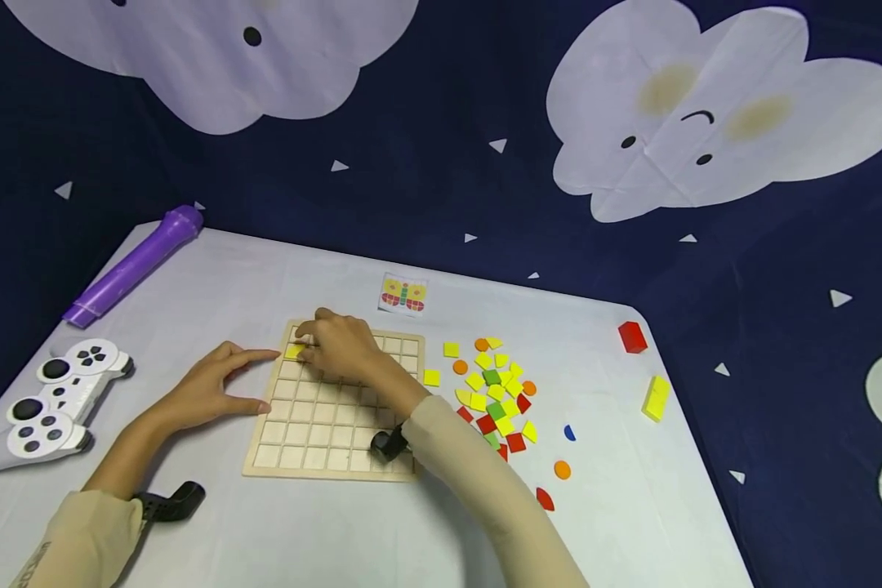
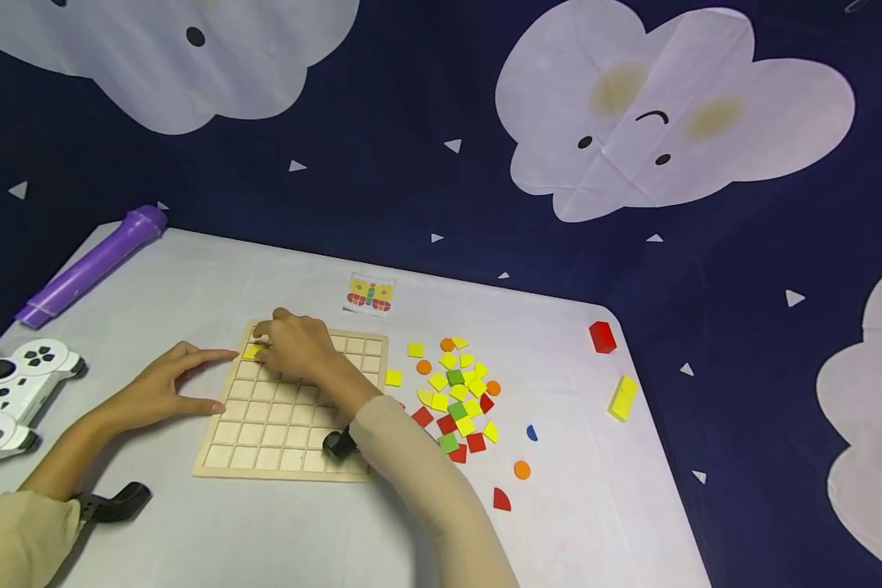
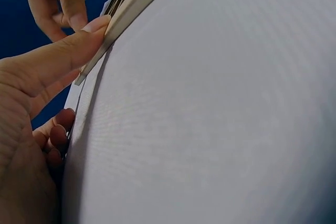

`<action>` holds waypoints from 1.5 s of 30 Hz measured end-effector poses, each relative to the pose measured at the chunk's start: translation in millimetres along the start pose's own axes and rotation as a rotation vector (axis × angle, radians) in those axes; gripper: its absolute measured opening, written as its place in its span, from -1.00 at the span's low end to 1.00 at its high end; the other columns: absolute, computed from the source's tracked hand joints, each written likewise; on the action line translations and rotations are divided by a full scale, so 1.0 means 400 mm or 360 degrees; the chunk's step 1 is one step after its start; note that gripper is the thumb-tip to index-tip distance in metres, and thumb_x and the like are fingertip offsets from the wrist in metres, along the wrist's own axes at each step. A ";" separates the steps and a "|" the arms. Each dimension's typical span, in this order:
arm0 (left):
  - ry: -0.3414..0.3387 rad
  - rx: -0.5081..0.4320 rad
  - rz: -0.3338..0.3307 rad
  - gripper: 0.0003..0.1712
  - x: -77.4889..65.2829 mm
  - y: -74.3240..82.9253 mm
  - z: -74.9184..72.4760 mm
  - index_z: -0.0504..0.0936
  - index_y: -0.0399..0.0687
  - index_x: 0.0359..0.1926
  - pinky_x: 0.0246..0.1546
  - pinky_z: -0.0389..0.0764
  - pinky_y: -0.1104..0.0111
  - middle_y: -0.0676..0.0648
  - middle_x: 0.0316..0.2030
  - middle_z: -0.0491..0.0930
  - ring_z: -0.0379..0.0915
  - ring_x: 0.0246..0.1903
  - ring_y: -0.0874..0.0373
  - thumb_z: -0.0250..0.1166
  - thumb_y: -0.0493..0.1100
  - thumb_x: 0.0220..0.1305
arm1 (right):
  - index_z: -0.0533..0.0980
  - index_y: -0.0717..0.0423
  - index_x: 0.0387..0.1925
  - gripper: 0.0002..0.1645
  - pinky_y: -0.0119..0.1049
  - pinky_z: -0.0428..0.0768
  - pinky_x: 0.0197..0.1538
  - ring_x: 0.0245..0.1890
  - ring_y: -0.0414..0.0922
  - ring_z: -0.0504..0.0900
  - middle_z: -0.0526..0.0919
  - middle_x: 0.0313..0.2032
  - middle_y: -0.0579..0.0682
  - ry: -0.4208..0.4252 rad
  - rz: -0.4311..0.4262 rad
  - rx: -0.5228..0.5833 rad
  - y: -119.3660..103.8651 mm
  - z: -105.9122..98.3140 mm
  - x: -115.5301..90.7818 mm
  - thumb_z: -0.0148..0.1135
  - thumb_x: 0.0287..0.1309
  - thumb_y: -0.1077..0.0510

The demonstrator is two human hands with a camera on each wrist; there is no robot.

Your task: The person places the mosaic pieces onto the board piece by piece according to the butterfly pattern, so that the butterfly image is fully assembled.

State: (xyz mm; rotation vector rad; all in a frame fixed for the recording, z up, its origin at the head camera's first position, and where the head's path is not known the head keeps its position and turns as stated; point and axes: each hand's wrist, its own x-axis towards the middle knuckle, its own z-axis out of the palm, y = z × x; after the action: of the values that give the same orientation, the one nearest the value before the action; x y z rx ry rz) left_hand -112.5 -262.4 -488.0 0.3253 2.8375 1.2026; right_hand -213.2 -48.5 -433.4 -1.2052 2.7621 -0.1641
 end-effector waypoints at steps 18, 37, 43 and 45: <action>0.0008 0.0019 -0.0048 -0.07 -0.009 -0.011 0.006 0.48 -0.03 0.33 -0.24 0.21 0.31 -0.07 -0.26 0.28 0.13 -0.26 0.13 0.60 0.10 -0.10 | 0.67 -0.01 0.02 -0.56 -0.42 0.45 -0.42 -0.48 -0.22 0.47 0.59 -0.22 -0.04 0.0218 0.0150 0.0182 0.227 -0.015 -0.176 0.42 0.14 -0.07; 0.0026 0.0040 -0.0013 -0.07 -0.004 -0.008 0.007 0.49 -0.02 0.32 -0.25 0.21 0.33 -0.05 -0.29 0.27 0.13 -0.27 0.16 0.60 0.10 -0.10 | 0.68 -0.01 -0.02 -0.54 -0.25 0.51 -0.28 -0.35 -0.16 0.50 0.57 -0.27 -0.06 0.0199 0.0518 0.0270 0.385 -0.016 -0.326 0.48 0.04 -0.06; 0.0024 0.0037 -0.0011 -0.08 -0.005 -0.007 0.008 0.50 -0.03 0.31 -0.26 0.20 0.34 -0.05 -0.30 0.26 0.12 -0.28 0.16 0.60 0.11 -0.10 | 0.69 -0.01 -0.03 -0.58 -0.25 0.48 -0.30 -0.38 -0.15 0.47 0.58 -0.27 -0.04 0.0216 0.0530 0.0286 0.412 -0.011 -0.335 0.45 0.07 -0.06; 0.0022 0.0037 -0.0011 -0.08 -0.005 -0.007 0.008 0.50 -0.03 0.31 -0.26 0.20 0.34 -0.05 -0.30 0.26 0.13 -0.28 0.15 0.60 0.11 -0.10 | 0.70 -0.01 -0.05 -0.60 -0.25 0.47 -0.31 -0.39 -0.15 0.47 0.59 -0.27 -0.04 0.0219 0.0539 0.0293 0.416 -0.011 -0.336 0.45 0.08 -0.05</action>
State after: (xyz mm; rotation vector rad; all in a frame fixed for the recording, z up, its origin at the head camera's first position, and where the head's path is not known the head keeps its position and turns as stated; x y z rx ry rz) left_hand -110.8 -262.3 -492.3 0.3095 2.8641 1.1762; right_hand -243.4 163.0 -444.5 -0.6952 2.9370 -0.4690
